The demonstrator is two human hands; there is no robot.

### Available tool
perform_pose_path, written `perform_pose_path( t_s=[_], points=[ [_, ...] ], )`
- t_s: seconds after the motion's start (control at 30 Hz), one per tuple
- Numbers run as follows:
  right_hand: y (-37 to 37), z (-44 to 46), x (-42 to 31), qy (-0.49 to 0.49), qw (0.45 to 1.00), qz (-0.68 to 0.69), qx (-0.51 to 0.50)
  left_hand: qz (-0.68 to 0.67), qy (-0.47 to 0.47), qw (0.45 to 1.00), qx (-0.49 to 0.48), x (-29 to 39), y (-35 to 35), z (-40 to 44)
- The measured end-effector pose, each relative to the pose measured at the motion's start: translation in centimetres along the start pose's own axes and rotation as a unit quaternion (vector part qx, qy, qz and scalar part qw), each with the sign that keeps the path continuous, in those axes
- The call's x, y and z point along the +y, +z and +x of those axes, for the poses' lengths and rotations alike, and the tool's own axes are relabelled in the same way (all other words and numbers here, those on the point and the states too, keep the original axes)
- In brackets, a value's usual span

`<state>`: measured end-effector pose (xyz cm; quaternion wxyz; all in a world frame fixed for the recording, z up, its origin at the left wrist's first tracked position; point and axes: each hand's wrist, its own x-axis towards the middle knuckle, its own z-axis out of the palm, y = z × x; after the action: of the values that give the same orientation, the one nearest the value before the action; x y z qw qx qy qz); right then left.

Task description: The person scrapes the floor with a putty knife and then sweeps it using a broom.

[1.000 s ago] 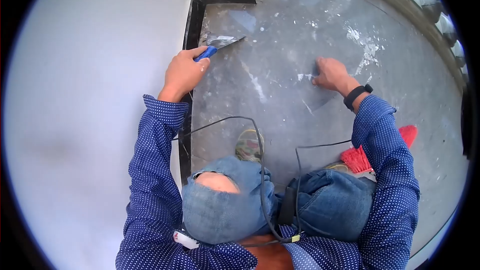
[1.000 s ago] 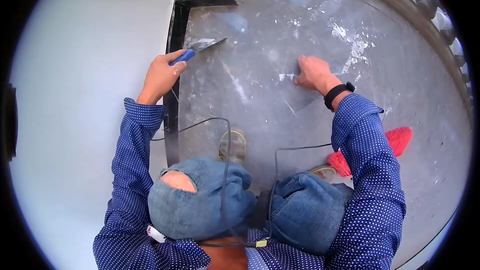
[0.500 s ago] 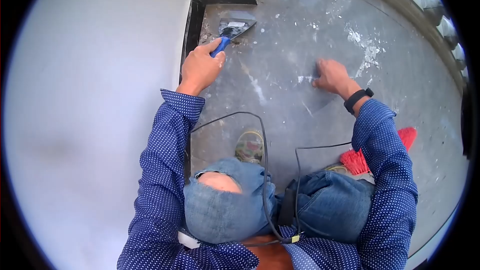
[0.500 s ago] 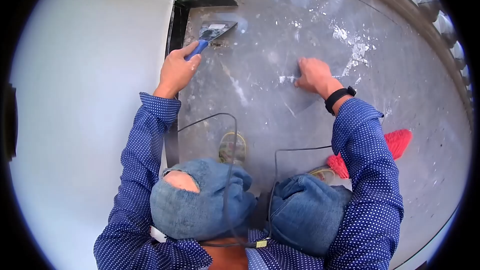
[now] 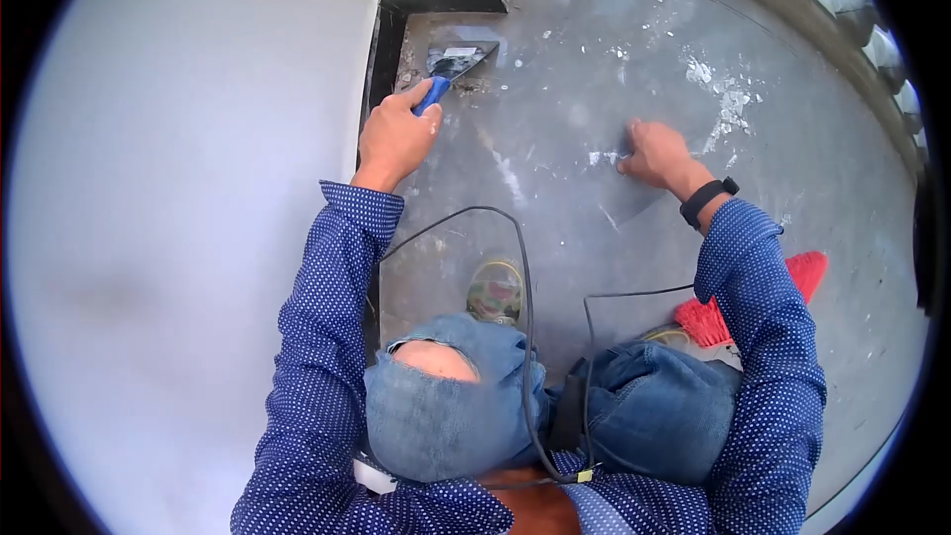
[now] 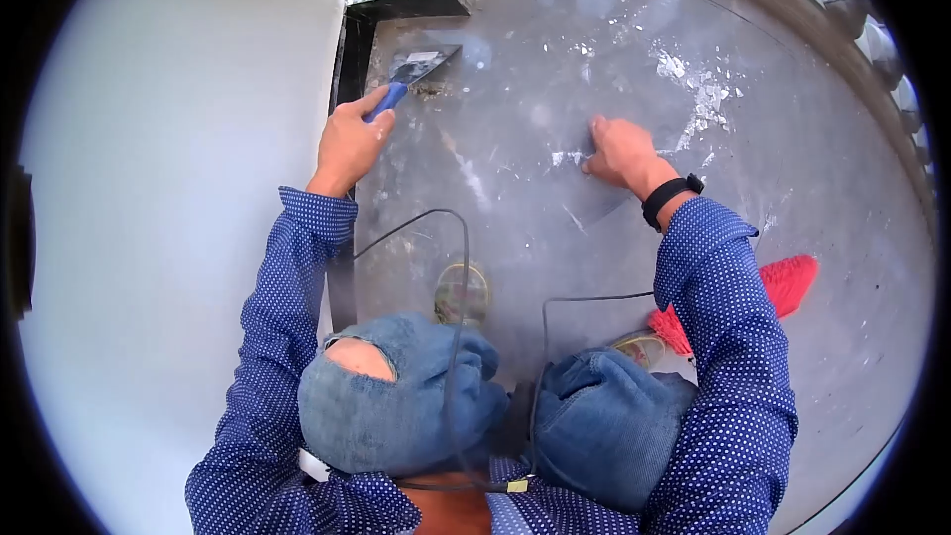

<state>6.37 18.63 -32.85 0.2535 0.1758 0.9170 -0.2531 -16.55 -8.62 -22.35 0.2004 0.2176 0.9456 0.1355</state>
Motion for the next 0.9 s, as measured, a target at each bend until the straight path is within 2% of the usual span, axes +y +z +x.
perform_pose_path(
  t_s=[0.07, 0.1, 0.13, 0.2, 0.4, 0.47, 0.6, 0.67, 0.77, 0.9],
  points=[
    [0.0, 0.5, 0.3, 0.005, 1.0, -0.007, -0.023, -0.013, -0.006, 1.0, -0.007, -0.6, 0.5, -0.4],
    [-0.1, 0.7, 0.2, -0.008, 0.998, -0.028, -0.048, -0.052, -0.049, 0.997, -0.042, 0.1, -0.3, -0.2],
    [-0.3, 0.7, 0.0, -0.016, 0.998, -0.038, -0.049, -0.058, -0.057, 0.996, -0.034, -0.1, -0.1, 0.4],
    [-1.1, 0.7, -0.4, -0.013, 0.996, -0.055, -0.066, -0.025, -0.014, 1.0, 0.01, 0.2, -0.5, 1.6],
    [-0.2, 0.5, 0.3, 0.012, 0.999, -0.008, -0.043, 0.011, -0.013, 0.999, 0.045, 0.6, 0.3, 1.7],
    [-0.5, 0.3, 0.0, 0.016, 0.999, -0.007, -0.047, -0.003, -0.043, 0.997, 0.056, 0.3, -0.4, 2.5],
    [-1.2, 0.4, -0.4, -0.012, 0.999, -0.024, -0.047, -0.008, -0.027, 0.998, 0.065, -3.0, -1.0, 3.4],
    [-1.0, 0.4, -0.5, -0.008, 0.999, -0.021, -0.043, 0.022, -0.037, 0.997, 0.064, -3.9, -0.1, 2.0],
    [-0.8, 0.1, -0.2, 0.016, 0.999, -0.01, -0.049, -0.057, -0.079, 0.995, 0.022, -4.5, 1.1, -0.3],
    [-0.6, 0.5, 0.0, 0.002, 0.999, -0.015, -0.045, -0.053, -0.065, 0.996, 0.001, -3.6, 0.2, -4.3]
  ],
)
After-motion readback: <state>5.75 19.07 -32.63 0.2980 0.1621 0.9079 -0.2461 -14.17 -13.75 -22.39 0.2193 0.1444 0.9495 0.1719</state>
